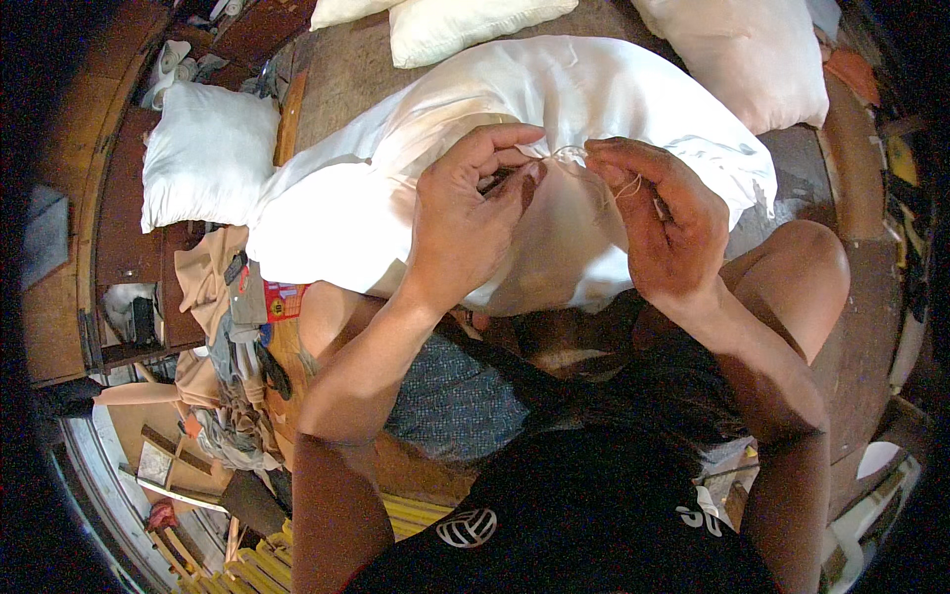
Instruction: The person hand-sews the opening of a white pillowcase using a needle and thread. They repeatedly insert the needle through the fabric and pull the thread to close the seam.
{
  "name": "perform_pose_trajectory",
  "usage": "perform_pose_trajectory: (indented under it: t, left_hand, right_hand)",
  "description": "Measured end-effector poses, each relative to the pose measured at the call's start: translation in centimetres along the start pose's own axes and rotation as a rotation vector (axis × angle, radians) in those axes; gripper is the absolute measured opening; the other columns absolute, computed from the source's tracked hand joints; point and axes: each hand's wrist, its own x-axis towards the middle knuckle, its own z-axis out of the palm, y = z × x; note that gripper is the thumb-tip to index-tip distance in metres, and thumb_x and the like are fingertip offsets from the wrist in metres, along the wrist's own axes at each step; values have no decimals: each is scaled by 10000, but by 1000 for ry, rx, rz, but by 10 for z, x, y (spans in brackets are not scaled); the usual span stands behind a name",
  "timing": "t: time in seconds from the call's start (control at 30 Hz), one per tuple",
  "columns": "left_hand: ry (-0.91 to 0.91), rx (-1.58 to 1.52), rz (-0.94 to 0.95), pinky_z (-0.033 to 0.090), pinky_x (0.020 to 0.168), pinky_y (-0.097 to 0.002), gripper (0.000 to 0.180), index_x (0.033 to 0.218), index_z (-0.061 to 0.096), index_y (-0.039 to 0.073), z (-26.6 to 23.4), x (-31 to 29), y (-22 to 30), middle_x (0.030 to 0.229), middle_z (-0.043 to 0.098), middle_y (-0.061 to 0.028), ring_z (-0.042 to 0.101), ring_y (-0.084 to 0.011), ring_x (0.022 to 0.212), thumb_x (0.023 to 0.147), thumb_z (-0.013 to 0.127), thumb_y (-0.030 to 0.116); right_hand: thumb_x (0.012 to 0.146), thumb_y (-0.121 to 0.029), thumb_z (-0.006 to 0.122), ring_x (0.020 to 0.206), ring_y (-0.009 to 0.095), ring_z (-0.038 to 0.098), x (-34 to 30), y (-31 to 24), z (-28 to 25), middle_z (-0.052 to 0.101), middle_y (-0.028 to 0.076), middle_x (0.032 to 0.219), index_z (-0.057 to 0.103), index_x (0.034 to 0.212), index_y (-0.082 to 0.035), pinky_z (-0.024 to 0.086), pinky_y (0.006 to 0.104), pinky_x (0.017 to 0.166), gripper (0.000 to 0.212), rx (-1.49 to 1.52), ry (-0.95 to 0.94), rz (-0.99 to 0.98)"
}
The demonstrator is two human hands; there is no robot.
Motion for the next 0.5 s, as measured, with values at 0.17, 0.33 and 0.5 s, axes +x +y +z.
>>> perform_pose_trajectory:
  t: [0.17,0.33,0.5]
  left_hand:
    - [6,-68,-41,537,796,-227,278,1235,683,6,2,1,-2,943,750,-48,680,-71,880,960,714,-21]
    - [3,-45,-22,539,795,-228,279,1234,681,-1,2,1,-2,947,746,-55,680,-77,886,958,716,-24]
    - [1,-65,-21,539,806,-230,270,1226,680,-11,3,1,-3,960,746,-62,682,-84,893,959,715,-28]
  right_hand:
    - [1015,23,643,1047,251,746,0,-4,-3,763,183,1144,705,1167,44,581,335,910,166,-37,-40,-74]
    - [970,39,658,1036,310,745,1,-3,-2,750,183,1148,720,1164,-6,594,361,881,209,-40,-36,-119]
    - [939,38,673,1032,335,738,-2,1,0,740,173,1163,729,1183,-46,601,378,865,264,-32,-38,-153]
